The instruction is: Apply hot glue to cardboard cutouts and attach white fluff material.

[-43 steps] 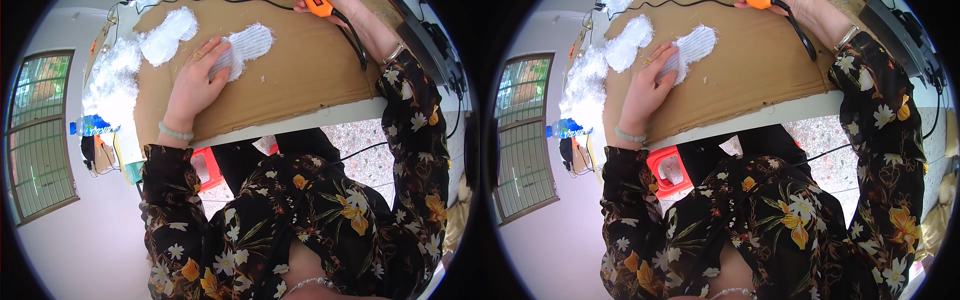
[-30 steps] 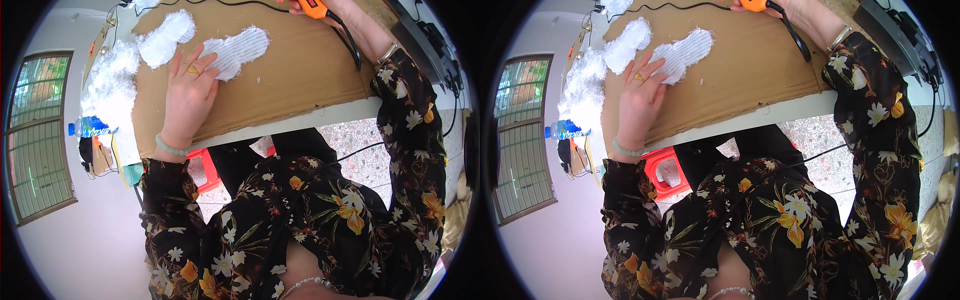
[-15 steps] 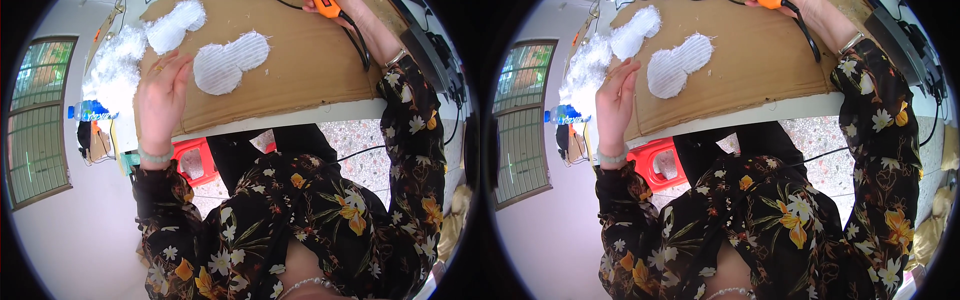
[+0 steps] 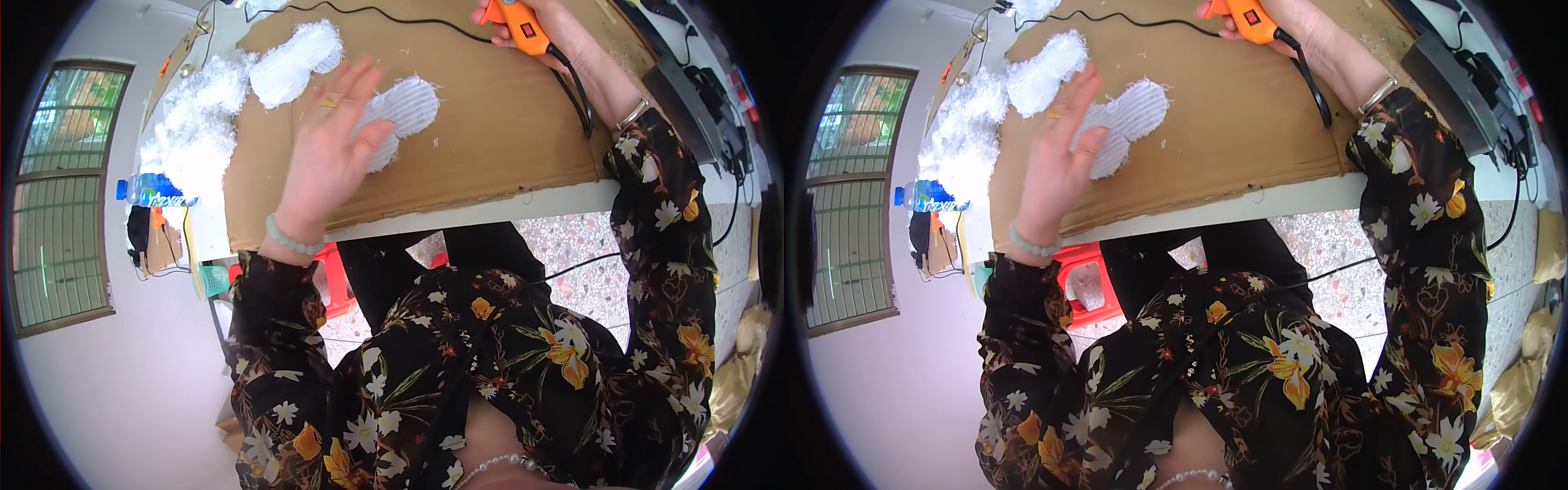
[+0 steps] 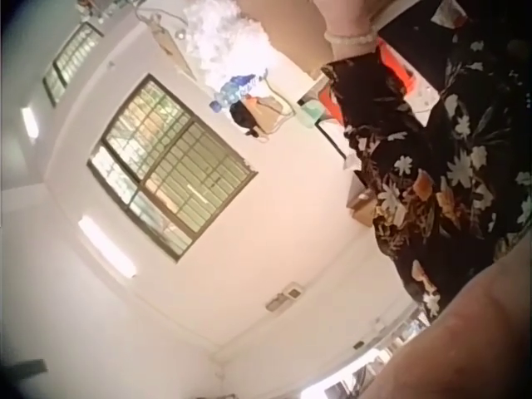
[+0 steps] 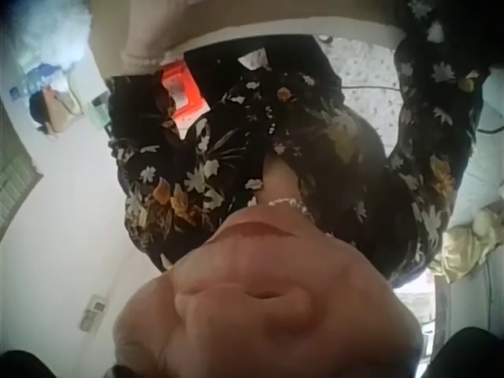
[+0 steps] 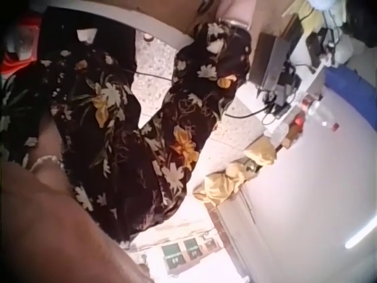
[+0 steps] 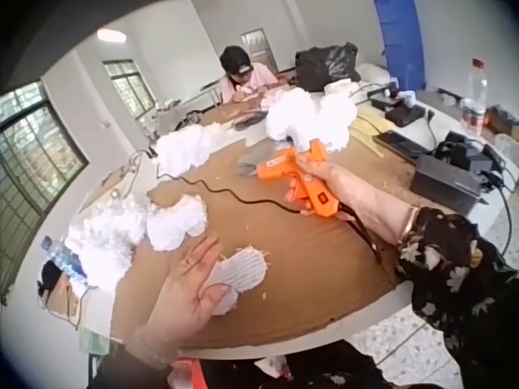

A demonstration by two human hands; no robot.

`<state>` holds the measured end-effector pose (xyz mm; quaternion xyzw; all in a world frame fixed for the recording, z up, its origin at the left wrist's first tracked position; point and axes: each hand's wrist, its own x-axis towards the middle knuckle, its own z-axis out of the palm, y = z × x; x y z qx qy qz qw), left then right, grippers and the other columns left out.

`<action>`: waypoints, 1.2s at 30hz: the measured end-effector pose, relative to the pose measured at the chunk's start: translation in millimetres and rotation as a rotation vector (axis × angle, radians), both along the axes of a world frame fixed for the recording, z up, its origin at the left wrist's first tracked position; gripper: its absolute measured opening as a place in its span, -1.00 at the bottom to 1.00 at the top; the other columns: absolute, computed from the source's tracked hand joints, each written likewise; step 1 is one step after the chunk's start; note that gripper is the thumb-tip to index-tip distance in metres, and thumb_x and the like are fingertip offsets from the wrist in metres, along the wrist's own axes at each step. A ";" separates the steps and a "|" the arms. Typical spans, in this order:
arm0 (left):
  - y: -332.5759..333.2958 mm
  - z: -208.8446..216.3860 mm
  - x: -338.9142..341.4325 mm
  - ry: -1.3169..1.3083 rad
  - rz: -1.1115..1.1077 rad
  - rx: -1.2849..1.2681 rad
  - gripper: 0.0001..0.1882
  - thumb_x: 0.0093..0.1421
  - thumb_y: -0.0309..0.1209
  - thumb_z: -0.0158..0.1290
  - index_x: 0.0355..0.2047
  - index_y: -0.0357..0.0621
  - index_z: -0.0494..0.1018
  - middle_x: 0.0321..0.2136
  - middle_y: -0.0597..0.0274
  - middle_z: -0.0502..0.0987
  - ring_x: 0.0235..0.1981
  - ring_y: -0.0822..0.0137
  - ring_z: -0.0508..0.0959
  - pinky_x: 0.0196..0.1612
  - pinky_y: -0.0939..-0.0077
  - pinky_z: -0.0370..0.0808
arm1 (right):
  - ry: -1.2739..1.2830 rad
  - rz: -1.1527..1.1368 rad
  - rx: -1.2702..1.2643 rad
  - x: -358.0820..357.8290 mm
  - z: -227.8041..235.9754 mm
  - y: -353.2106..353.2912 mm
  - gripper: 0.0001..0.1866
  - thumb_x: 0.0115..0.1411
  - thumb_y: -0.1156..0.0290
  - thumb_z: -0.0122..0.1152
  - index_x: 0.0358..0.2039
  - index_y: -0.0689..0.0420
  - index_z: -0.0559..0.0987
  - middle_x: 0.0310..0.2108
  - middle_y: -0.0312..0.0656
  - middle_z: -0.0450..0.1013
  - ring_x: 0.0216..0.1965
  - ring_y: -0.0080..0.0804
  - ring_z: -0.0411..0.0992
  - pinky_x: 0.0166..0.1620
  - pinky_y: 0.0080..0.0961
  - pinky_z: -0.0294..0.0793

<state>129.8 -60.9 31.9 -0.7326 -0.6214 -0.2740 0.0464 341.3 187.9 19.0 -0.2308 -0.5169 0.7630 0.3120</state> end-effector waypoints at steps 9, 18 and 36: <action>11.9 -42.9 11.8 0.217 0.006 -0.215 -0.19 0.27 0.18 0.08 0.39 0.00 0.25 0.40 0.05 0.26 0.43 -0.09 0.21 0.42 -0.16 0.09 | 0.040 0.001 0.138 19.2 -0.4 19.6 -0.55 0.42 -0.06 0.09 -0.04 0.10 0.52 -0.18 -0.22 0.59 -0.41 -0.59 0.36 -0.22 -0.55 0.46; 9.3 -38.0 13.8 0.069 -0.078 -0.158 -0.19 0.27 0.14 0.11 0.43 0.15 0.18 0.45 0.03 0.16 0.44 -0.15 0.18 0.43 -0.19 0.03 | 0.463 -0.098 -0.025 44.6 -7.4 59.6 -0.64 0.43 0.17 0.12 -0.03 0.23 0.51 -0.08 -0.04 0.55 -0.36 -0.47 0.37 -0.10 -0.40 0.49; 220.3 19.1 -51.3 -0.205 0.157 -0.079 -0.63 0.24 -0.21 0.21 -0.02 -0.14 0.64 -0.25 0.02 0.72 -0.23 0.14 0.71 -0.10 0.30 0.59 | 0.134 -0.310 0.007 20.8 -1.6 24.4 -0.69 0.44 0.17 0.08 -0.07 0.18 0.49 -0.21 -0.15 0.61 -0.37 -0.52 0.44 -0.20 -0.44 0.55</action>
